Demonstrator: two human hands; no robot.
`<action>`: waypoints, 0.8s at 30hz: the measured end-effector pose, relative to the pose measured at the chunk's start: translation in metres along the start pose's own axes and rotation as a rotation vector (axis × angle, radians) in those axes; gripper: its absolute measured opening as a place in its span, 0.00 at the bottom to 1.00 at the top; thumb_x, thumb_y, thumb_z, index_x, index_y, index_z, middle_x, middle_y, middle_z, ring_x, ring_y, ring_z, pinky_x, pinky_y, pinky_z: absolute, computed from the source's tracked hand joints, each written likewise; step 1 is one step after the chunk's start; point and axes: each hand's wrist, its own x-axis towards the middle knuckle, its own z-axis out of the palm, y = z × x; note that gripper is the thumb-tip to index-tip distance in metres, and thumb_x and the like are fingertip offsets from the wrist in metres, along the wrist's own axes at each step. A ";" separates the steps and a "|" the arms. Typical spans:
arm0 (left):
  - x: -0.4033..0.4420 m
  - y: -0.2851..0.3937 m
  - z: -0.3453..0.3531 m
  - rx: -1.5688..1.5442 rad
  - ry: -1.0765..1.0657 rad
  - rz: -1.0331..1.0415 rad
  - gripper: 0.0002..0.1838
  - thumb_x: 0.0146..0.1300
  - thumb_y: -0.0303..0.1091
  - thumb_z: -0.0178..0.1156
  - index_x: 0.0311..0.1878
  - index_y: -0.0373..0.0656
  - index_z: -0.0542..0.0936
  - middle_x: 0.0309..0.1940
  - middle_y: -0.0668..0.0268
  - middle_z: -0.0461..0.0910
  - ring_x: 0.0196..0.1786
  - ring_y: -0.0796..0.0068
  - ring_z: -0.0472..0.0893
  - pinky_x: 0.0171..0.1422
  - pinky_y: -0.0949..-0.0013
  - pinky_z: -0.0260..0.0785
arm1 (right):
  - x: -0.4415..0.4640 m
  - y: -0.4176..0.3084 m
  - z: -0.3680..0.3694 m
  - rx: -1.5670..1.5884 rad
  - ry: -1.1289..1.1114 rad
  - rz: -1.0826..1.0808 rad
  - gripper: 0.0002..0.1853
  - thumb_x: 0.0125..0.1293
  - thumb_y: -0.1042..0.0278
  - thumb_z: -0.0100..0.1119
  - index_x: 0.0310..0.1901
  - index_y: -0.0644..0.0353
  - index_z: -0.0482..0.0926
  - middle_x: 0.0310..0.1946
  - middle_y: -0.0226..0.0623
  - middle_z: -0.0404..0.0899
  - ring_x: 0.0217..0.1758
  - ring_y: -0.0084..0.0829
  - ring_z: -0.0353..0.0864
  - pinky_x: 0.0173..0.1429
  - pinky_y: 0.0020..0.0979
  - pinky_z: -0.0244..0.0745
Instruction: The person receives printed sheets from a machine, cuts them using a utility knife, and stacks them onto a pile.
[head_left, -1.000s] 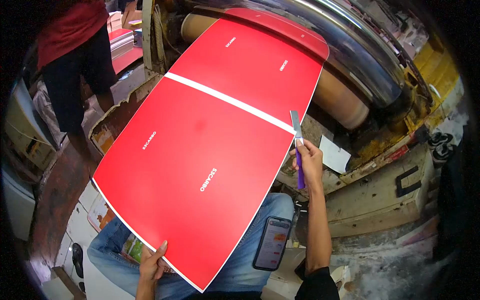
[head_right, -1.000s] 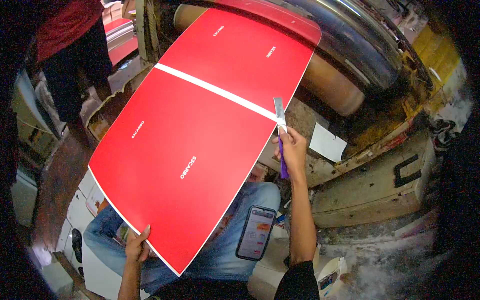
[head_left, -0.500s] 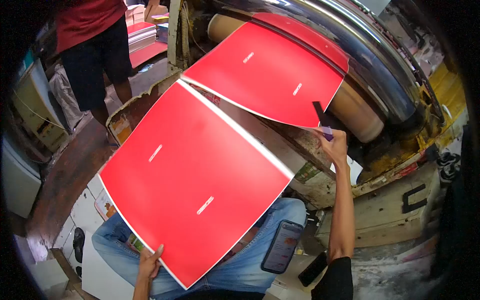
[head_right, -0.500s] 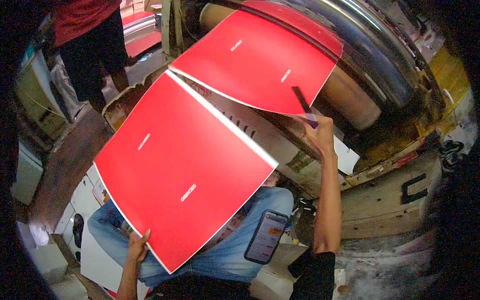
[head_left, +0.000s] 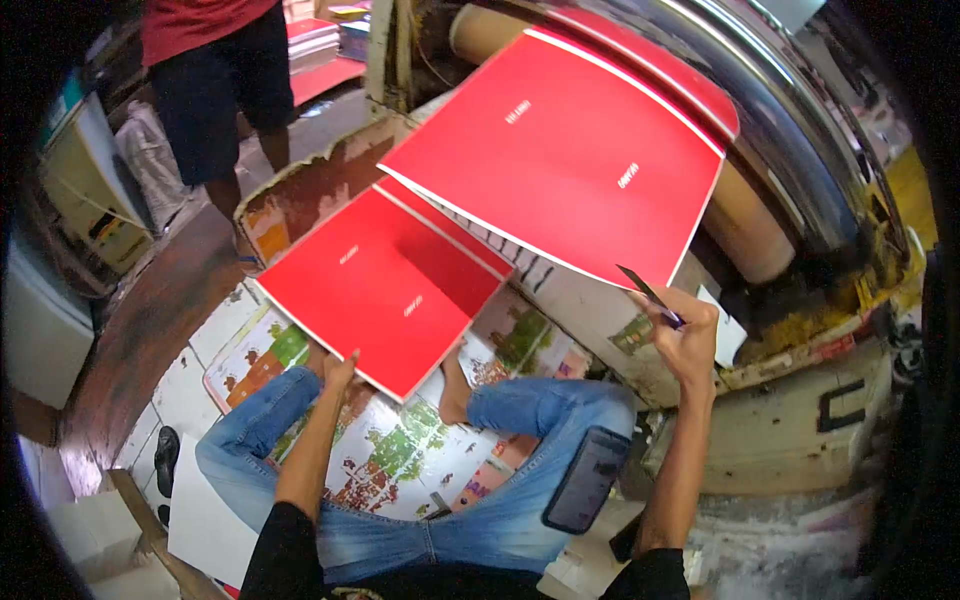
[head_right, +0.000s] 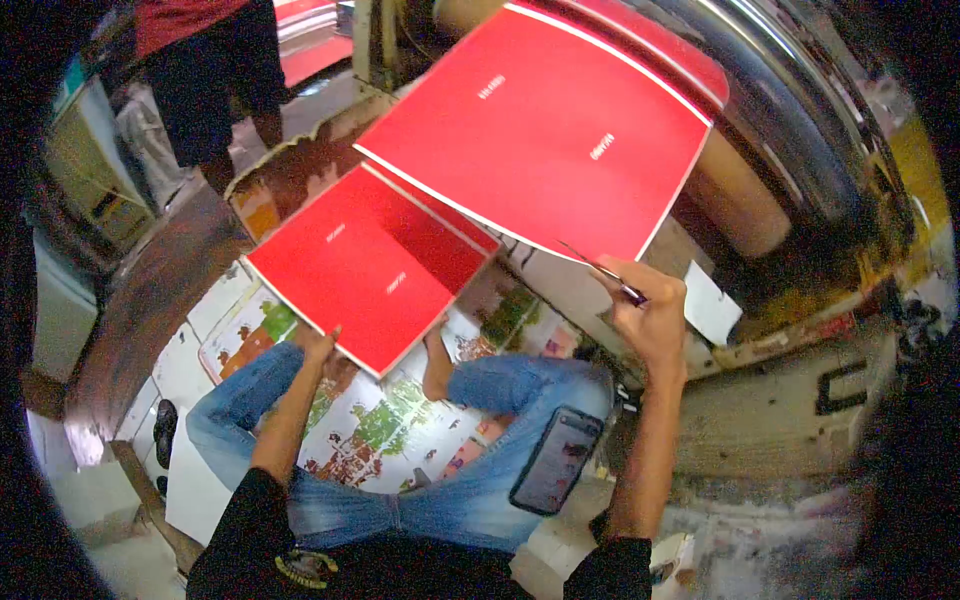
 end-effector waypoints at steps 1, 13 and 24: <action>0.015 0.013 0.002 0.236 0.134 0.381 0.49 0.55 0.31 0.71 0.73 0.32 0.51 0.62 0.49 0.70 0.59 0.57 0.75 0.64 0.62 0.70 | -0.004 -0.008 -0.005 -0.048 -0.015 -0.013 0.13 0.54 0.84 0.62 0.41 0.63 0.87 0.34 0.47 0.86 0.33 0.32 0.87 0.38 0.27 0.78; -0.006 0.036 0.084 0.740 0.042 0.695 0.44 0.51 0.31 0.75 0.68 0.27 0.61 0.59 0.44 0.72 0.64 0.54 0.72 0.72 0.57 0.64 | -0.055 -0.042 -0.005 -0.020 -0.050 -0.069 0.23 0.48 0.86 0.63 0.49 0.60 0.85 0.49 0.46 0.84 0.54 0.38 0.84 0.58 0.32 0.79; -0.131 0.153 0.208 -0.616 -0.545 0.062 0.27 0.66 0.21 0.59 0.66 0.32 0.63 0.62 0.49 0.71 0.65 0.60 0.74 0.67 0.56 0.72 | -0.127 -0.055 0.000 0.136 0.290 0.595 0.12 0.59 0.78 0.66 0.46 0.65 0.84 0.43 0.42 0.86 0.41 0.28 0.86 0.46 0.26 0.79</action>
